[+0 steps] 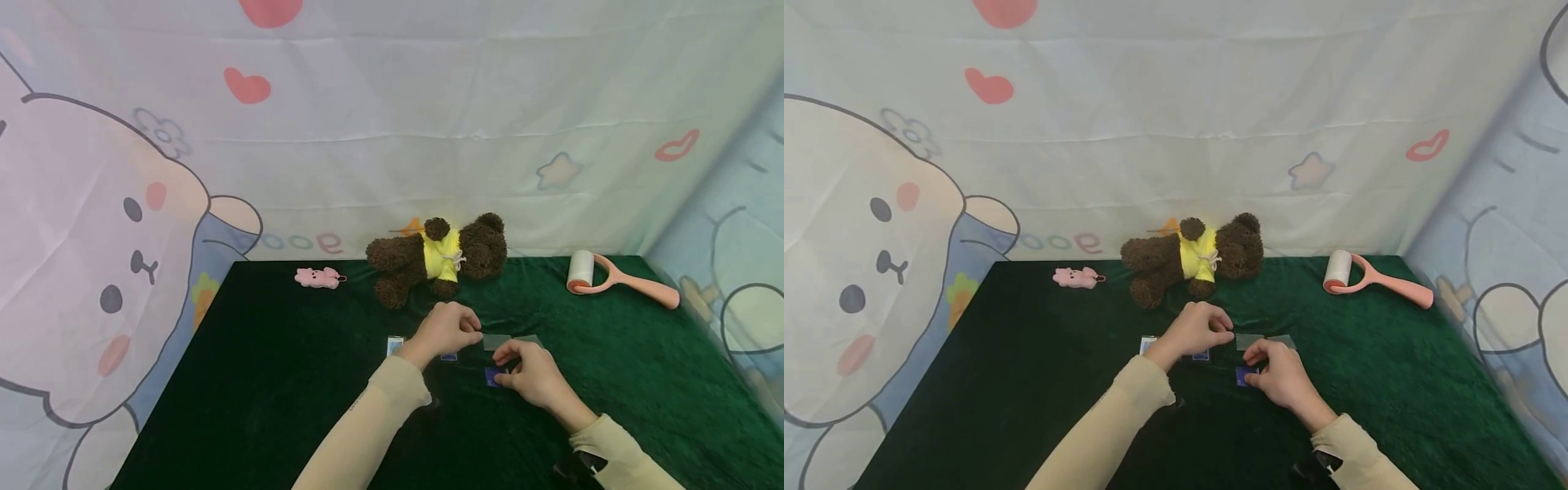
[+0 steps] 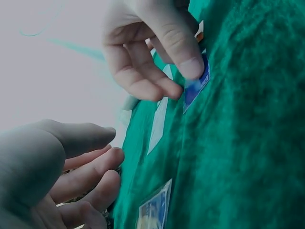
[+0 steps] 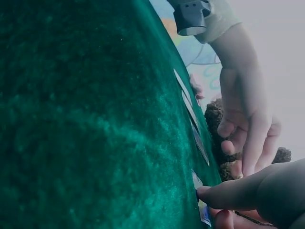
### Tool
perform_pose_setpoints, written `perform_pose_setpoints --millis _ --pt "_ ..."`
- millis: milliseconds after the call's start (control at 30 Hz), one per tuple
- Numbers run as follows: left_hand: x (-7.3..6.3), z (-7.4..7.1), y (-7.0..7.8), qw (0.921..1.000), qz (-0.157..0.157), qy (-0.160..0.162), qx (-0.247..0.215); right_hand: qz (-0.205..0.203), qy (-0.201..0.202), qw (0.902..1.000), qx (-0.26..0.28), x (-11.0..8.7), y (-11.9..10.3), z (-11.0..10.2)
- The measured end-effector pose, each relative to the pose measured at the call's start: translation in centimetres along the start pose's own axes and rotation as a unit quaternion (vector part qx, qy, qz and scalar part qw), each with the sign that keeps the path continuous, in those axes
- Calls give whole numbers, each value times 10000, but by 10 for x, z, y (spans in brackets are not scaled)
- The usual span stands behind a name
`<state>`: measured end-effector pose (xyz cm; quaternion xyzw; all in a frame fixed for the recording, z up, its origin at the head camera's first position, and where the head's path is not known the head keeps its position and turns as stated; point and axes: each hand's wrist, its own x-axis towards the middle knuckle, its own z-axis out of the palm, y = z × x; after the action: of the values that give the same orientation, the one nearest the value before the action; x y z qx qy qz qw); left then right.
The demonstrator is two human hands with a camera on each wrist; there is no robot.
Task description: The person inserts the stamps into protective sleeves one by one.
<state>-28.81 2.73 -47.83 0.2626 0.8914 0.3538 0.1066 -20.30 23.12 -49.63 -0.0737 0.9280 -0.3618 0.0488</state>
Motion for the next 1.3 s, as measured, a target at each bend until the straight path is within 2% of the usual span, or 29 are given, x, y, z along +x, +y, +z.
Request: perform_pose_setpoints --millis 333,533,767,1033,1300 --pt "11 15 9 9992 119 98 373 -45 53 9997 -237 1 0 1" --pt "17 23 12 9992 12 167 369 -107 102 9995 -275 2 -1 1" --pt "19 30 11 9982 -141 107 576 -38 106 9995 -298 1 -2 1" --pt "19 32 10 9976 -148 160 652 -247 -72 9993 -270 1 -3 -3" --pt "20 31 12 9967 -261 283 718 -352 -432 9982 -234 0 -6 -13"
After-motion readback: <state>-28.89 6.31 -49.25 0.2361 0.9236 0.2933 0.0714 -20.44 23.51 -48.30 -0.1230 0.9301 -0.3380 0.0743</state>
